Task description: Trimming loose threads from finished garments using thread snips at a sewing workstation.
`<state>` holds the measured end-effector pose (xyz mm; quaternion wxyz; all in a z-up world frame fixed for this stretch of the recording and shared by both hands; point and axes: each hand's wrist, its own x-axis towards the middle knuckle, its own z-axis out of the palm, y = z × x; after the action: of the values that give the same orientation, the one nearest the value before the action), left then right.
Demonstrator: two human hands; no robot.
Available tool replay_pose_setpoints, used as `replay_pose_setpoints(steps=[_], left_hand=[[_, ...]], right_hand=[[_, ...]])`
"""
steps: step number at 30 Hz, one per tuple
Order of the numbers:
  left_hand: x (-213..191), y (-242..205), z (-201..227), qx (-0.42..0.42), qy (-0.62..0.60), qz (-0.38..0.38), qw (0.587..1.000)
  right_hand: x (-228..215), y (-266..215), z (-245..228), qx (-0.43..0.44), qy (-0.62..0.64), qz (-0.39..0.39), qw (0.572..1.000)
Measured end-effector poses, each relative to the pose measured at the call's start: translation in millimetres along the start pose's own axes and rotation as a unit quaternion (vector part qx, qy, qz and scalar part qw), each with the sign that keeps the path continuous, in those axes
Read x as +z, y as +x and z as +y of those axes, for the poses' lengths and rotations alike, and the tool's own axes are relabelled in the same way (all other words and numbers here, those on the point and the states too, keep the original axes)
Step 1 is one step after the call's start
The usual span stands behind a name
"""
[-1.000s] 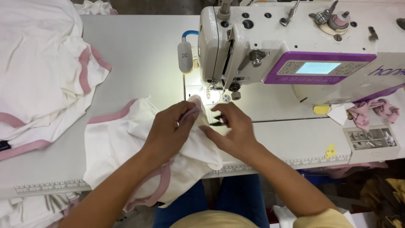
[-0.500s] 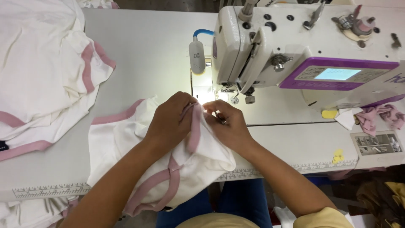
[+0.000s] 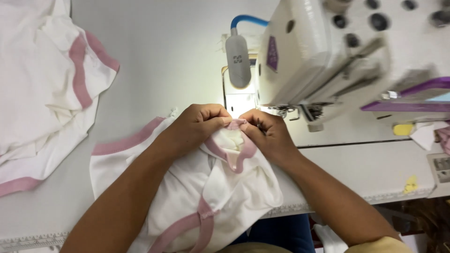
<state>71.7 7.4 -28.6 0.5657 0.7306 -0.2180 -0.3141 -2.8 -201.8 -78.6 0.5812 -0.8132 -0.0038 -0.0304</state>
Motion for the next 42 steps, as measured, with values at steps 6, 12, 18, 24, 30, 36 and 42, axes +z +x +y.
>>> replay_pose_setpoints(steps=[6, 12, 18, 24, 30, 36, 42], left_hand=[[-4, 4, -6, 0.008, -0.031, -0.005, 0.999], [-2, -1, -5, 0.012, -0.021, 0.001, 1.000], [0, -2, -7, 0.028, 0.007, 0.011, 1.000], [2, 0, -10, 0.029, 0.004, 0.003, 1.000], [2, 0, -11, 0.024, -0.007, -0.008, 1.000], [3, -1, -6, 0.037, 0.000, 0.004, 0.999], [2, -2, -7, 0.044, 0.013, 0.002, 0.999]], right_hand=[[-1, 3, 1, 0.003, 0.039, -0.015, 0.999], [1, 2, -1, 0.010, 0.044, -0.015, 0.999], [3, 2, -4, -0.002, 0.053, -0.016, 0.998], [3, 2, 3, -0.021, 0.057, -0.015, 0.998], [3, 3, 5, -0.022, 0.063, -0.021, 0.998], [4, 2, 3, -0.026, 0.060, -0.023, 0.998], [3, 2, 5, -0.023, 0.052, -0.028, 0.998]])
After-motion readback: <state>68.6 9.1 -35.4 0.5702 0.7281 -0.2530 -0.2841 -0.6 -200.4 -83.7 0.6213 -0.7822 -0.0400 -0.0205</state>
